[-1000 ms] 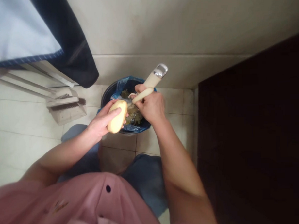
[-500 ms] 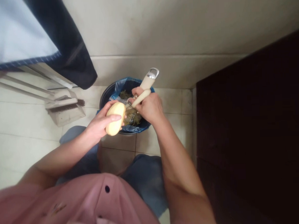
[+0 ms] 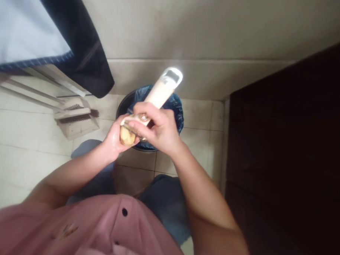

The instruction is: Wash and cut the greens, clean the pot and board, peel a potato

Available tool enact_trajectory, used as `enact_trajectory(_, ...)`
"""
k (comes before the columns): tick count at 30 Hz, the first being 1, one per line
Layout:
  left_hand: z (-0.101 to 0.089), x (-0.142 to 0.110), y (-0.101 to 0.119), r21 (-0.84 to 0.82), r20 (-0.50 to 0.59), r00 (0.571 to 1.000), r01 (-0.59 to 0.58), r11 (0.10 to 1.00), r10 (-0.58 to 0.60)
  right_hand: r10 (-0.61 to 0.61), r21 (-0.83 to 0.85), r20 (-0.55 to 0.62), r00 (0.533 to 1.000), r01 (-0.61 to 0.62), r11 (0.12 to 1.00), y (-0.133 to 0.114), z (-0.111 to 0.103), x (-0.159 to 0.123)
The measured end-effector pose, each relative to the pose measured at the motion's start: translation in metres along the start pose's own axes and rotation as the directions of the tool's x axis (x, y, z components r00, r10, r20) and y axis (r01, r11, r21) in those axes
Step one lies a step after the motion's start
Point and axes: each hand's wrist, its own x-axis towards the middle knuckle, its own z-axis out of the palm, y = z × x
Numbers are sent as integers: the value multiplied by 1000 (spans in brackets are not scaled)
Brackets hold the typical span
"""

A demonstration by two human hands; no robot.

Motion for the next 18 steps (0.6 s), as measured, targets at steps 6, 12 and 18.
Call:
enact_trajectory(6,-5,4,-5,58,91,996,6,998,-12,-1,-6,130,992,2,1000,-1,9,2)
enact_trajectory(12,-1,-2,-2,197,77,996,35,980,-51,157,-188,8,988,-152,970,42,6,6)
enact_trajectory(18,2,-14,-2,168,194,979,38,985,-71,429,-590,146,892,-269,761,61,3,3)
